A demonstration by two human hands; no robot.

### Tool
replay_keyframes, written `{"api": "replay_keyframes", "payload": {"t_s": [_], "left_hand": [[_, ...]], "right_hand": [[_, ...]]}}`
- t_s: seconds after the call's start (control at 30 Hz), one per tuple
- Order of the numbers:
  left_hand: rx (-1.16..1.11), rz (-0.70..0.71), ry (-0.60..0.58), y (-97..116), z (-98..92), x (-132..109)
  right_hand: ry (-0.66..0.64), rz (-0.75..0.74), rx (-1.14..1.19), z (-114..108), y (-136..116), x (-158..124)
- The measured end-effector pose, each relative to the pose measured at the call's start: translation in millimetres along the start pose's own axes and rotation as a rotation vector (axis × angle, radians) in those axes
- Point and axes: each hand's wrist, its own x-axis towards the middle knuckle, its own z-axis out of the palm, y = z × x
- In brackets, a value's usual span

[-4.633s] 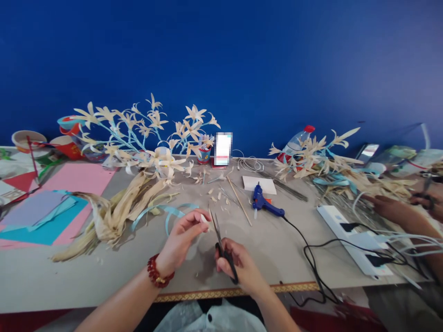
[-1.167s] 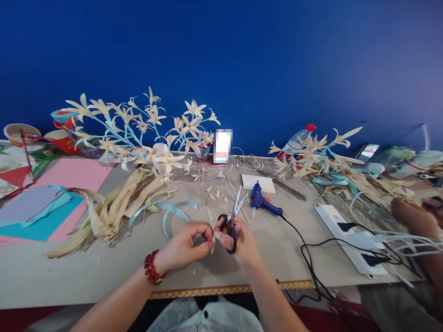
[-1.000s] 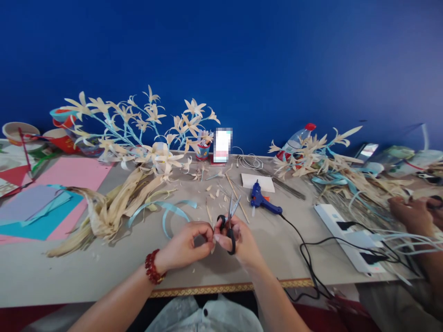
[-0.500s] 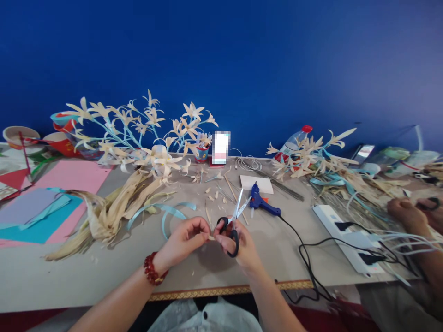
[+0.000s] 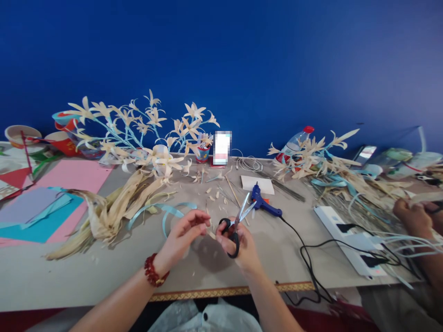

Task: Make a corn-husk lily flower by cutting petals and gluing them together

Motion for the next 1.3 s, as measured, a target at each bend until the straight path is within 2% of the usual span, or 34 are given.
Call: {"api": "replay_keyframes", "payload": {"t_s": [0.1,0.2,0.33,0.4,0.47,0.57,0.67,0.83,0.97,1.07,1.3], "left_hand": [[0.03,0.042,-0.031,-1.3,1.1,-2.0],[0.029,0.019,-0.045,-3.1,2.0,-2.3],[-0.015,0.003,0.03,-7.0,-0.2,-0.2],[-0.061,0.011,0.116,-8.8,-2.5,1.1],[-0.113,0.03,0.186,-9.8,-4.7,2.1],[-0.172,0.04,0.228,-9.9,-6.1,2.5],[-0.193,0.009,0.229,-9.8,-5.3,2.7],[-0.16,-0.021,0.221,-11.5,-3.1,3.8],[-0.124,-0.058,0.207,-13.4,-2.4,3.8],[-0.101,-0.075,0.17,-13.8,-2.1,3.9],[-0.16,-0.082,0.174,-10.4,0.5,6.9]], "right_hand": [[-0.015,-0.006,0.016,0.7,0.7,1.0],[-0.032,0.004,-0.008,0.2,1.6,3.2],[-0.003,0.014,-0.202,-9.9,1.2,5.9],[-0.017,0.027,-0.384,-20.1,-0.2,5.6],[-0.027,0.013,-0.709,-31.8,-2.1,3.8],[-0.037,-0.089,-1.194,-47.6,-6.1,-0.7],[-0.093,-0.13,-1.435,-57.7,-12.6,-4.2],[-0.129,-0.087,-1.727,-64.4,-25.7,-1.4],[-0.124,0.004,-1.843,-65.7,-27.8,3.8],[-0.098,-0.017,-1.85,-65.9,-26.5,5.3],[-0.245,-0.113,-1.781,-70.6,-32.6,10.7]]}}
